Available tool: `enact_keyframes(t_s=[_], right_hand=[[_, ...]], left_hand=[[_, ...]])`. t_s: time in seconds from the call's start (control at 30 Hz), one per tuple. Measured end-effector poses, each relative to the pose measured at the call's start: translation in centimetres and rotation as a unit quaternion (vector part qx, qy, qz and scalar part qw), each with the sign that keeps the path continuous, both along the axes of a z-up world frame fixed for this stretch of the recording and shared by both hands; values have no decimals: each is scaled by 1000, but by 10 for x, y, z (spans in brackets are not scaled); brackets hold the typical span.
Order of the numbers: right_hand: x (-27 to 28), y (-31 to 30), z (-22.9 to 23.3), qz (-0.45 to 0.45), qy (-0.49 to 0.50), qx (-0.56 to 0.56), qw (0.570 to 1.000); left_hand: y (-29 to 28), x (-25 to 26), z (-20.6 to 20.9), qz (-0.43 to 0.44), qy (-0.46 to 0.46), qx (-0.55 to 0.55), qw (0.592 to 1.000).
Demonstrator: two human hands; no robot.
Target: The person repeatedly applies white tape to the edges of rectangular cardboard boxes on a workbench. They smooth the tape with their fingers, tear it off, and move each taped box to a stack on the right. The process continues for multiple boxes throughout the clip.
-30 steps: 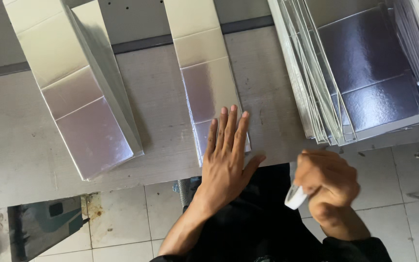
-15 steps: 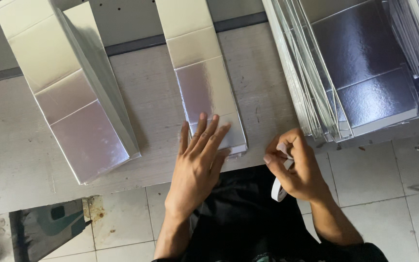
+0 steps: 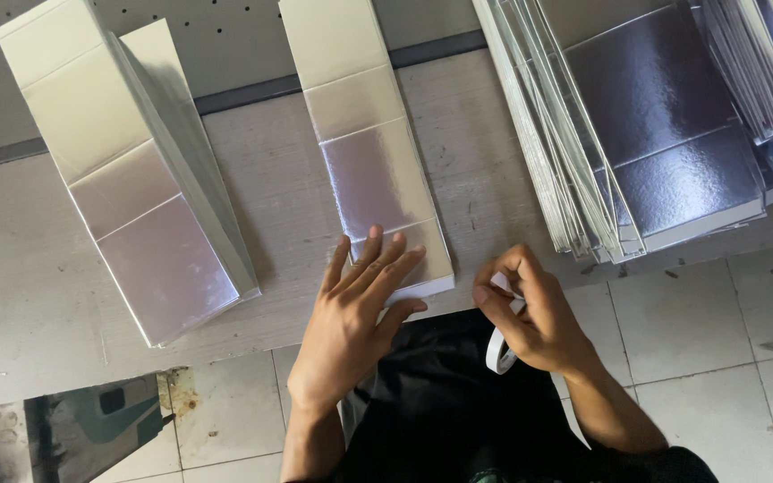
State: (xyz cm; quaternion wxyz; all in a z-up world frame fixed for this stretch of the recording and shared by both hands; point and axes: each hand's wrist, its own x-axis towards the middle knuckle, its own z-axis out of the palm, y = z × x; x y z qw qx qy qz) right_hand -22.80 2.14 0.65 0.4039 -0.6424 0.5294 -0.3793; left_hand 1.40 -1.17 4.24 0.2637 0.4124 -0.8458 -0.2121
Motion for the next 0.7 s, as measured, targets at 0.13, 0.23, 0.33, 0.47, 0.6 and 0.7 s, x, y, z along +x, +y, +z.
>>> enact_keyframes(t_s=[0.13, 0.23, 0.33, 0.47, 0.6, 0.7], right_hand=[[6, -2, 7, -2, -10, 2, 1000], [15, -3, 16, -21, -34, -9, 999], [25, -7, 23, -20, -133, -16, 991], [34, -10, 19, -74, -145, -22, 987], [36, -12, 37, -74, -204, -93, 972], [16, -3, 19, -76, -215, -227, 947]], left_hand=[[0, -2, 8, 2, 0, 1, 1000], [5, -7, 13, 17, 21, -18, 999], [10, -15, 11, 43, 43, -49, 997], [16, -24, 5, 31, 64, -70, 995], [20, -23, -1, 59, 131, -111, 983], [25, -10, -37, 135, 212, -179, 951]])
